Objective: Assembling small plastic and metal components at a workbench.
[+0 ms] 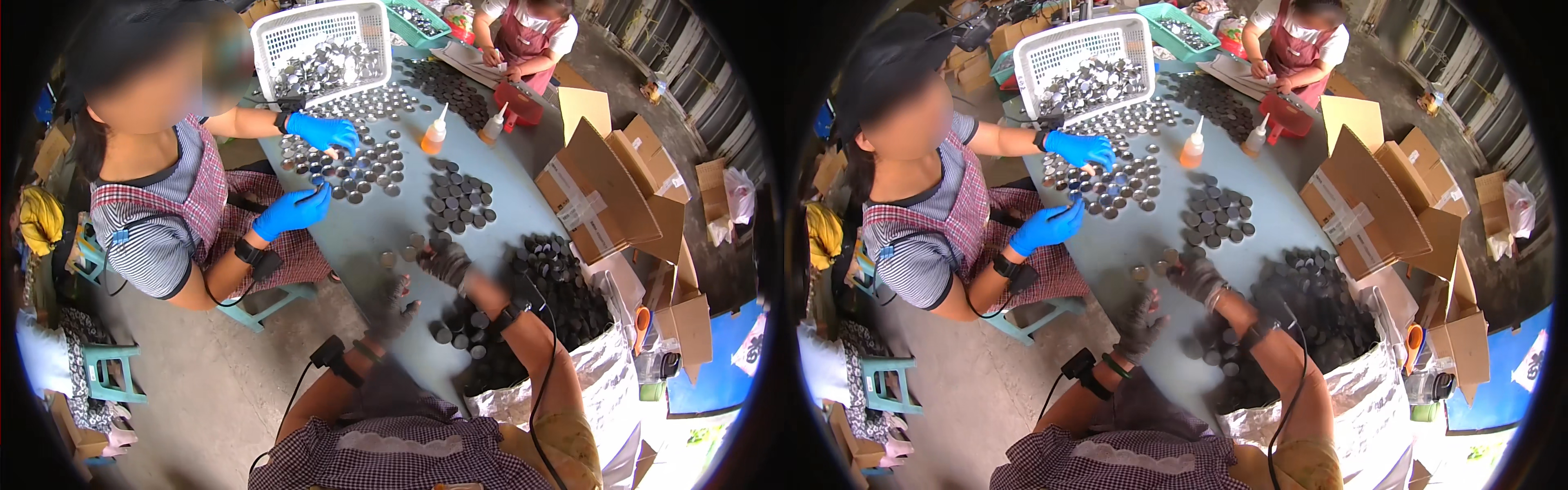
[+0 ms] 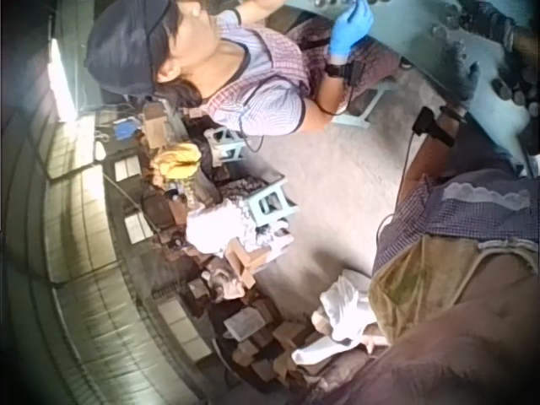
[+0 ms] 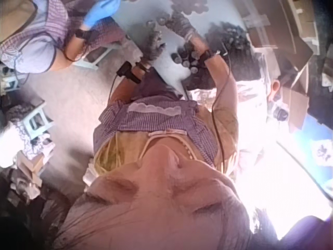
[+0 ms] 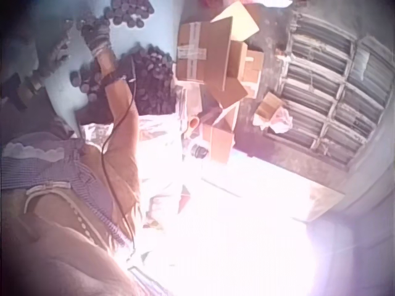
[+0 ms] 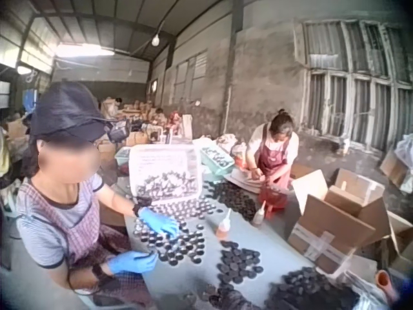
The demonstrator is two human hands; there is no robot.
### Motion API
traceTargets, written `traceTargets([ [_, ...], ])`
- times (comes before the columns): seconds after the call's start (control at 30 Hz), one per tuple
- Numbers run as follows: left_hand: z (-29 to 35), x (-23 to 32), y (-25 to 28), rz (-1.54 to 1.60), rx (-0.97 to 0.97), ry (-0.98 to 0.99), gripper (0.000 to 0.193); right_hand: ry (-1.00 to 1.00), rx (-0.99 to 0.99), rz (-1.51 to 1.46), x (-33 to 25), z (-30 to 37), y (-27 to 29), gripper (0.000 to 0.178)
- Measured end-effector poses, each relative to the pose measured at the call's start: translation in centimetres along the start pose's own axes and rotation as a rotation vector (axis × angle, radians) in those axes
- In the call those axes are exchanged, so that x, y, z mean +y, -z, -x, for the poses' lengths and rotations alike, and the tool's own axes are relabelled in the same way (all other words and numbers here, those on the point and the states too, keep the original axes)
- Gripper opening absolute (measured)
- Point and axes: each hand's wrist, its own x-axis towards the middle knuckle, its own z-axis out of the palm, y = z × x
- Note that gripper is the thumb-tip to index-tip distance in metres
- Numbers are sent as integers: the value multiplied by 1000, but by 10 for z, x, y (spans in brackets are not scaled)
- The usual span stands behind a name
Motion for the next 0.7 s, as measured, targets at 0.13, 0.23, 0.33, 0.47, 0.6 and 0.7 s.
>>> traceTargets([
  [0.13, 2, -3, 0, -74, -17, -34, 51, 123, 107, 401, -1, -37, 9, 21],
  [0.23, 2, -1, 0, -52, -5, -38, 49, 189, 73, 550, 6, -56, 4, 19],
  [0.33, -1, 0, -3, 2, 5, -42, 49, 210, 19, 708, 15, -64, 1, 17],
  [0.47, -5, 5, -2, -21, -27, -27, 49, 197, -98, 860, 10, -69, 12, 23],
  [0.6, -10, 3, -9, -62, -72, -95, 45, 96, 138, 694, -24, -50, 40, 32],
  [0.7, -26, 25, -26, -167, -230, -175, 41, 43, 184, 739, -13, -38, 57, 36],
])
